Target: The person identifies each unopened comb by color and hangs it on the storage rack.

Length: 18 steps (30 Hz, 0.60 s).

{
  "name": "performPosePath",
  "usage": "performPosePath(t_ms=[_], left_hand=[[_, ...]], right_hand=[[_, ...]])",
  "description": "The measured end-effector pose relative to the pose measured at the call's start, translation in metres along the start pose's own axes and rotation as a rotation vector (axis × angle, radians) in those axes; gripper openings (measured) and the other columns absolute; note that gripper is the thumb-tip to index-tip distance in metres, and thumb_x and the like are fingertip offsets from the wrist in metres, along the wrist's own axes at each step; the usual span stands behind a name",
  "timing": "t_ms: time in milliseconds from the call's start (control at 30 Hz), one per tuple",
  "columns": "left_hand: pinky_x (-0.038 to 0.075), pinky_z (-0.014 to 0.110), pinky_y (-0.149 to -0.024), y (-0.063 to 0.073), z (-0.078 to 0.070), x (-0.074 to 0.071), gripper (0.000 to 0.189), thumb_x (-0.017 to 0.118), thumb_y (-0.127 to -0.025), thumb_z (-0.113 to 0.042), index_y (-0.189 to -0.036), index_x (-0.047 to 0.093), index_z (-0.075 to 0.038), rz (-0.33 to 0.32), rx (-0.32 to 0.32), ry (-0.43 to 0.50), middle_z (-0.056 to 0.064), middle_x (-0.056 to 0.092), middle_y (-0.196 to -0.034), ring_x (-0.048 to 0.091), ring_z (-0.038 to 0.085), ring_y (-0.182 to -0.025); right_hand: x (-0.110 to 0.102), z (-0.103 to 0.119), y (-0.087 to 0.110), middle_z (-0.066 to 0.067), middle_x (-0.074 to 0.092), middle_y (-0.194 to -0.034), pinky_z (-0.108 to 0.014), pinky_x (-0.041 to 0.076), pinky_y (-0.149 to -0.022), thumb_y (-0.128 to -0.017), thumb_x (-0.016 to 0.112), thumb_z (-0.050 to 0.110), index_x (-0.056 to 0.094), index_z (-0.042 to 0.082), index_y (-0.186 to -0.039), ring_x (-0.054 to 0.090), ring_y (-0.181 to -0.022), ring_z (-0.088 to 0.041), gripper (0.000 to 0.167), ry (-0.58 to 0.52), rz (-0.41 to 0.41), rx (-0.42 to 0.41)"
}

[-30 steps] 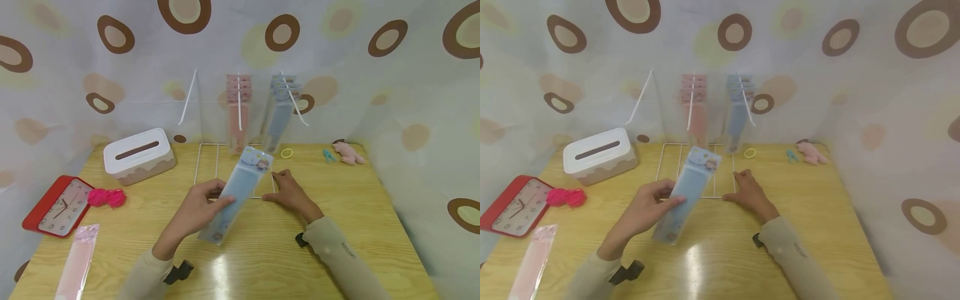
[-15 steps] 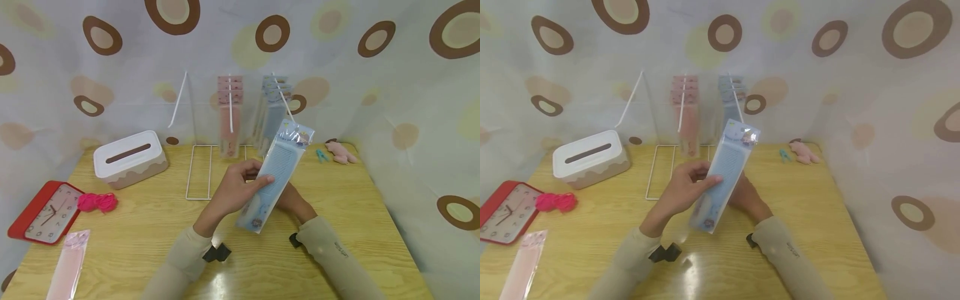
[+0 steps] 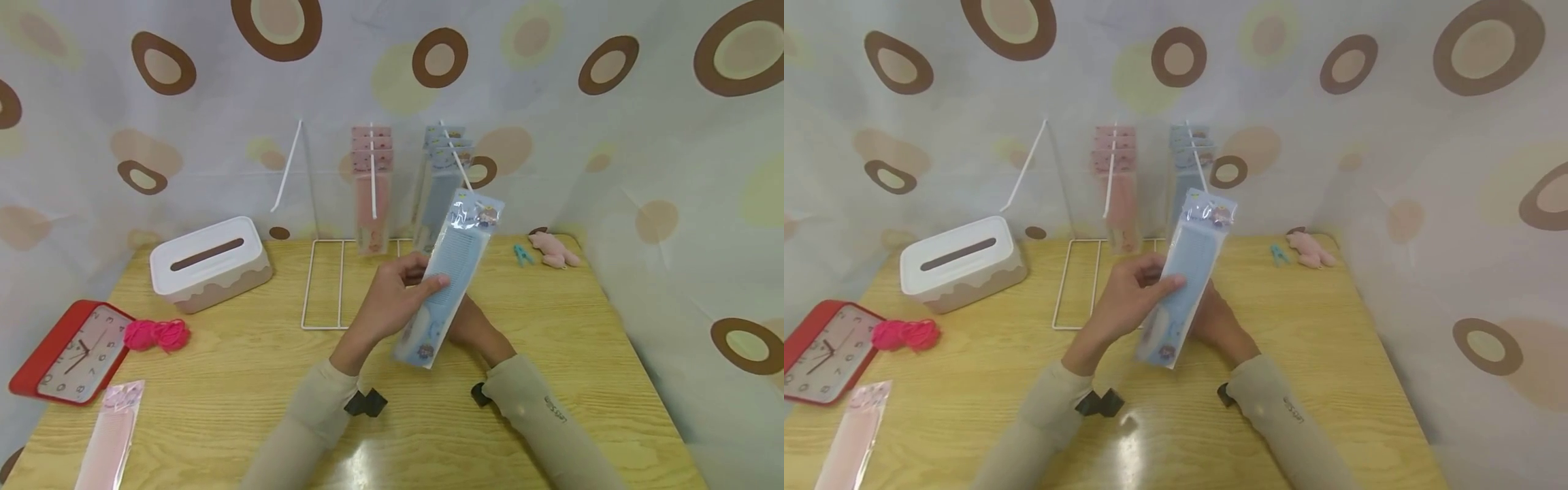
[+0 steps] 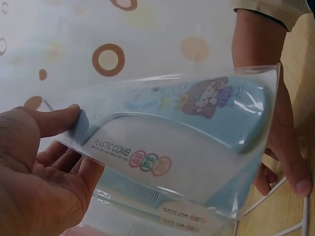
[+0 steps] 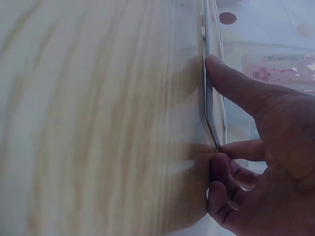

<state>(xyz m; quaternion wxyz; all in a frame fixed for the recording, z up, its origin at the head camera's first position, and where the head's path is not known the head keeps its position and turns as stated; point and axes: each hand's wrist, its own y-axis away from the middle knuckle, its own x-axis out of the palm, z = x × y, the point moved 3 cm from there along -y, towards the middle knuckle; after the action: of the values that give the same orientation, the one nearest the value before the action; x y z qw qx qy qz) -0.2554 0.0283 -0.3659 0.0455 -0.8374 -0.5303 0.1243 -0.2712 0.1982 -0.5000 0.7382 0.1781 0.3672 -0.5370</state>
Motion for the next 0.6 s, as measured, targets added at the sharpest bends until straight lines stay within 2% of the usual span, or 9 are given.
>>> performPosePath(t_ms=[100, 167, 233, 433, 600], left_hand=[[0.060, 0.032, -0.078, -0.009, 0.008, -0.001, 0.020, 0.071, -0.094, -0.016, -0.107, 0.071, -0.002, -0.032, 0.008, -0.021, 0.014, 0.075, -0.104, 0.073, 0.020, -0.095], [0.059, 0.033, -0.081, -0.016, 0.014, -0.003, 0.022, 0.071, -0.094, -0.017, -0.110, 0.070, -0.001, -0.052, 0.015, -0.024, 0.015, 0.074, -0.106, 0.072, 0.022, -0.097], [0.059, 0.034, -0.084, -0.024, 0.020, -0.005, 0.024, 0.070, -0.095, -0.018, -0.112, 0.070, 0.000, -0.076, 0.015, -0.031, 0.014, 0.074, -0.107, 0.072, 0.022, -0.098], [0.058, 0.034, -0.087, -0.049, 0.034, -0.006, 0.025, 0.071, -0.095, -0.021, -0.112, 0.070, -0.003, -0.156, -0.016, -0.033, 0.012, 0.073, -0.109, 0.071, 0.021, -0.101], [0.058, 0.032, -0.085, -0.067, 0.043, -0.003, 0.023, 0.071, -0.095, -0.023, -0.110, 0.071, -0.006, -0.195, -0.006, 0.001, 0.009, 0.074, -0.108, 0.071, 0.018, -0.099]], right_hand=[[0.000, -0.002, -0.003, -0.020, 0.061, -0.127, -0.053, 0.046, -0.101, -0.091, 0.070, 0.017, 0.055, -0.001, -0.128, 0.058, -0.119, -0.034, 0.043, 0.010, -0.008, 0.017], [0.001, -0.001, -0.005, -0.020, 0.057, -0.134, -0.054, 0.043, -0.104, -0.092, 0.071, 0.024, 0.053, 0.001, -0.135, 0.052, -0.125, -0.035, 0.052, 0.056, 0.008, 0.035], [0.001, 0.000, -0.004, -0.022, 0.053, -0.138, -0.054, 0.042, -0.104, -0.089, 0.075, 0.032, 0.051, 0.001, -0.141, 0.047, -0.125, -0.036, 0.065, 0.084, 0.038, 0.082], [0.004, -0.003, 0.000, -0.016, 0.050, -0.117, -0.046, 0.048, -0.087, -0.081, 0.082, 0.047, 0.055, -0.006, -0.136, 0.049, -0.097, -0.027, 0.081, 0.097, 0.113, 0.270], [0.004, -0.003, -0.001, -0.014, 0.049, -0.110, -0.042, 0.047, -0.081, -0.081, 0.082, 0.046, 0.053, -0.005, -0.140, 0.048, -0.091, -0.025, 0.083, 0.112, 0.105, 0.263]])
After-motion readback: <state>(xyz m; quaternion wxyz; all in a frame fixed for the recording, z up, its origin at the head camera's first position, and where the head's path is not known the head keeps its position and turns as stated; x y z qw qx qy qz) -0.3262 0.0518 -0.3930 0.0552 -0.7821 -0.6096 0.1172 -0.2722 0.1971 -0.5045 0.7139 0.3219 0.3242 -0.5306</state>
